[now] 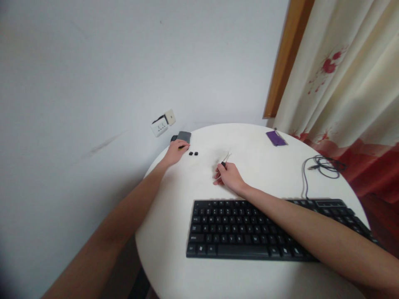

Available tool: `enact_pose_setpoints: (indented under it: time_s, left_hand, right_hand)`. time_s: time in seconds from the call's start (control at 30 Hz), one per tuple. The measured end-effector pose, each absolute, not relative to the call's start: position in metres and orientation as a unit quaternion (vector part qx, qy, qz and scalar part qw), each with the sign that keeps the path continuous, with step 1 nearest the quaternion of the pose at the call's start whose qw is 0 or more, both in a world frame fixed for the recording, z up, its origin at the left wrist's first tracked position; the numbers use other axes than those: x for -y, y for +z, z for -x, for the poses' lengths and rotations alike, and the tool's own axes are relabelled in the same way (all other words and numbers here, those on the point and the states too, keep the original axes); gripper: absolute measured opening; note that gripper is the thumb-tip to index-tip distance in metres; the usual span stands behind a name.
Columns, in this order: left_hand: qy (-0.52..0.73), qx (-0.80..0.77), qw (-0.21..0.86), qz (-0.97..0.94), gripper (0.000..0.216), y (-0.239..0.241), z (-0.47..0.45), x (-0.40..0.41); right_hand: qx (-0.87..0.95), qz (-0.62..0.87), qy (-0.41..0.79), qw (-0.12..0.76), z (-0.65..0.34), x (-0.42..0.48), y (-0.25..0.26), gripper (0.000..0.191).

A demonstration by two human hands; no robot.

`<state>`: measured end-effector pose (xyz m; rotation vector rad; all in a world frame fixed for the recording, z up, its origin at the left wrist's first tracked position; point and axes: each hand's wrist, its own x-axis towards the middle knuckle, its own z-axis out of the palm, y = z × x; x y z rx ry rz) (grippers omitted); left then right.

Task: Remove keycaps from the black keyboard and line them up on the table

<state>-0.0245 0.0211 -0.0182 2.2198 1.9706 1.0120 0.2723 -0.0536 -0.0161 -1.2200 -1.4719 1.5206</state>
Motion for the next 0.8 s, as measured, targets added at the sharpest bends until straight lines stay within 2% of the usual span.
enact_pose_setpoints:
  time_s: [0.07, 0.17, 0.27, 0.37, 0.47, 0.57, 0.63, 0.73, 0.8]
  left_hand:
    - [0.35, -0.6, 0.03, -0.719, 0.027, -0.009, 0.013, -0.016]
    - [0.335, -0.565, 0.181, -0.732, 0.03, 0.004, -0.01, -0.001]
    - [0.204, -0.486, 0.332, -0.782, 0.028, 0.013, -0.033, 0.018]
    - [0.095, -0.433, 0.417, -0.793, 0.02, 0.018, -0.045, 0.029]
    - [0.125, -0.472, 0.363, -0.794, 0.017, 0.015, -0.039, 0.025]
    - [0.252, -0.584, 0.185, -0.749, 0.021, 0.005, -0.015, 0.009]
    - [0.294, -0.638, 0.119, -0.701, 0.026, -0.005, 0.003, -0.002]
    - [0.277, -0.661, 0.131, -0.685, 0.04, -0.019, 0.023, -0.013]
    - [0.271, -0.662, 0.137, -0.685, 0.041, -0.026, 0.028, -0.016]
  right_hand:
    - [0.563, 0.467, 0.588, 0.346, -0.273, 0.052, -0.017, 0.024]
    - [0.57, 0.45, 0.588, 0.357, -0.273, 0.051, -0.018, 0.025]
    - [0.614, 0.398, 0.572, 0.371, -0.272, 0.054, -0.016, 0.028]
    - [0.657, 0.36, 0.551, 0.369, -0.272, 0.058, -0.015, 0.03]
    - [0.667, 0.363, 0.539, 0.365, -0.273, 0.059, -0.017, 0.033]
    - [0.668, 0.364, 0.533, 0.37, -0.273, 0.057, -0.02, 0.033]
    - [0.671, 0.362, 0.531, 0.37, -0.273, 0.056, -0.022, 0.032]
    - [0.671, 0.361, 0.532, 0.369, -0.273, 0.056, -0.022, 0.032]
    - [0.67, 0.363, 0.533, 0.368, -0.273, 0.057, -0.022, 0.032]
